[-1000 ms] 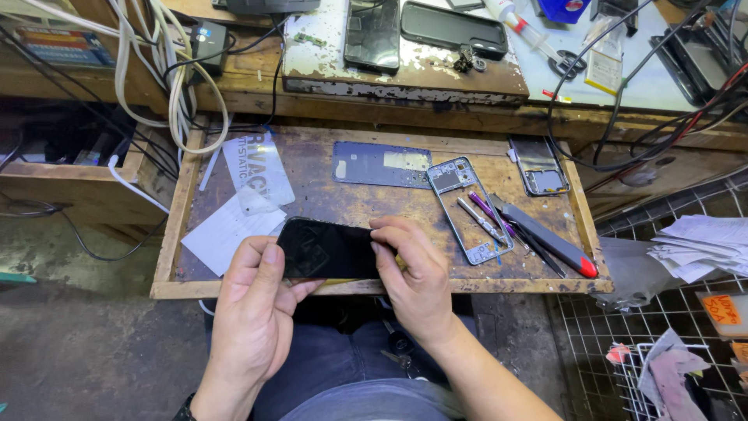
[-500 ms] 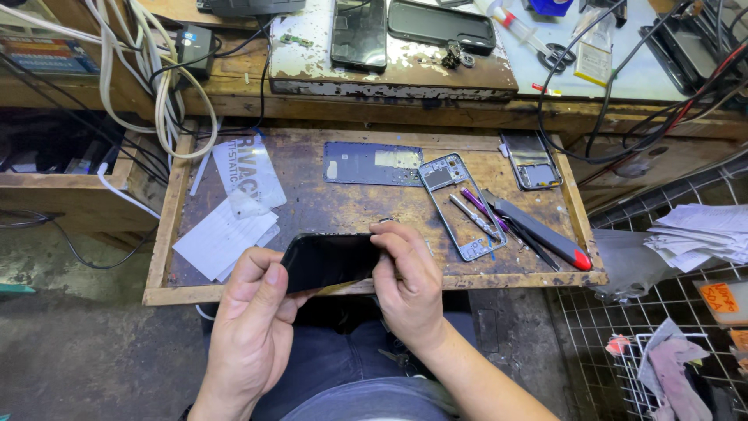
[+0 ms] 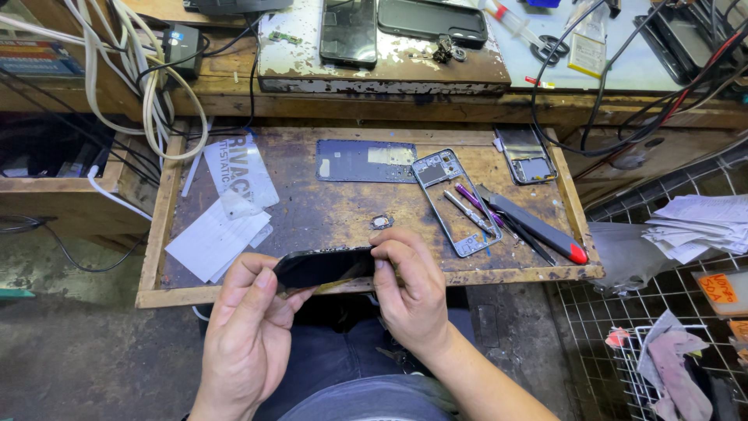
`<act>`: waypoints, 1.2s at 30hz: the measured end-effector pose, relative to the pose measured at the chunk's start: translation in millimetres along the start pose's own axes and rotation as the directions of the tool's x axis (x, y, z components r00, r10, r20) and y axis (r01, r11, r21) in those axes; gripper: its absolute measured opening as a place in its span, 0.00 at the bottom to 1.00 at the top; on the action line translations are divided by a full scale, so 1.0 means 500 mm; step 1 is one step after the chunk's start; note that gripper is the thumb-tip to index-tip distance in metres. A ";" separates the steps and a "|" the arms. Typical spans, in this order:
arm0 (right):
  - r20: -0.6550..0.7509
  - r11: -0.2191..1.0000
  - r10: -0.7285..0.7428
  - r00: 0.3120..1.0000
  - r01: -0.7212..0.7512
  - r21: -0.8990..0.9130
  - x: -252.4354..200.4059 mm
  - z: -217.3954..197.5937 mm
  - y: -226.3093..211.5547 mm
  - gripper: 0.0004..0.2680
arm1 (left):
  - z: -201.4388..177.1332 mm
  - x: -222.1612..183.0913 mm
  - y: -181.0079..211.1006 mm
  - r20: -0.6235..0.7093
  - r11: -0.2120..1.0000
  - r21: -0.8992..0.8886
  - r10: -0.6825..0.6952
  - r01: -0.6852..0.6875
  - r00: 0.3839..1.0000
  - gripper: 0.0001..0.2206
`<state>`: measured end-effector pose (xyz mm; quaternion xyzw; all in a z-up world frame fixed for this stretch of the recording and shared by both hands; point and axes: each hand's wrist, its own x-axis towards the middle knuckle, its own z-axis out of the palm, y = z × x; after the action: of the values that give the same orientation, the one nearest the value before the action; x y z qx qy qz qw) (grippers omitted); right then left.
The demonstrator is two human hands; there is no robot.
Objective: The person disassembles a mobile phone by removing the back panel and screen assembly, then uses a screwdriver to unscrew and remove internal components from the frame.
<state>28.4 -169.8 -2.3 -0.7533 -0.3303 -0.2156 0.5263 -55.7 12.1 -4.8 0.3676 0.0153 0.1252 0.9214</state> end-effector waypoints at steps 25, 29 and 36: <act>-0.079 0.996 -0.084 0.993 0.082 -0.026 -0.041 0.011 0.016 0.09 | 0.000 -0.011 -0.008 -0.017 1.000 0.022 0.008 -0.008 1.000 0.07; -0.081 0.993 -0.115 0.990 0.113 -0.037 -0.044 0.010 0.020 0.10 | 0.005 -0.012 -0.008 -0.006 1.000 0.023 0.015 -0.015 1.000 0.07; -0.077 0.989 -0.137 0.988 0.132 -0.066 -0.045 0.009 0.022 0.10 | 0.007 -0.013 -0.009 -0.020 1.000 0.017 0.003 -0.002 1.000 0.07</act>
<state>20.8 -174.3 -26.1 -0.7356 -0.3519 -0.2909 0.5005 -60.6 5.0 -5.7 0.3740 0.0251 0.1299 0.9179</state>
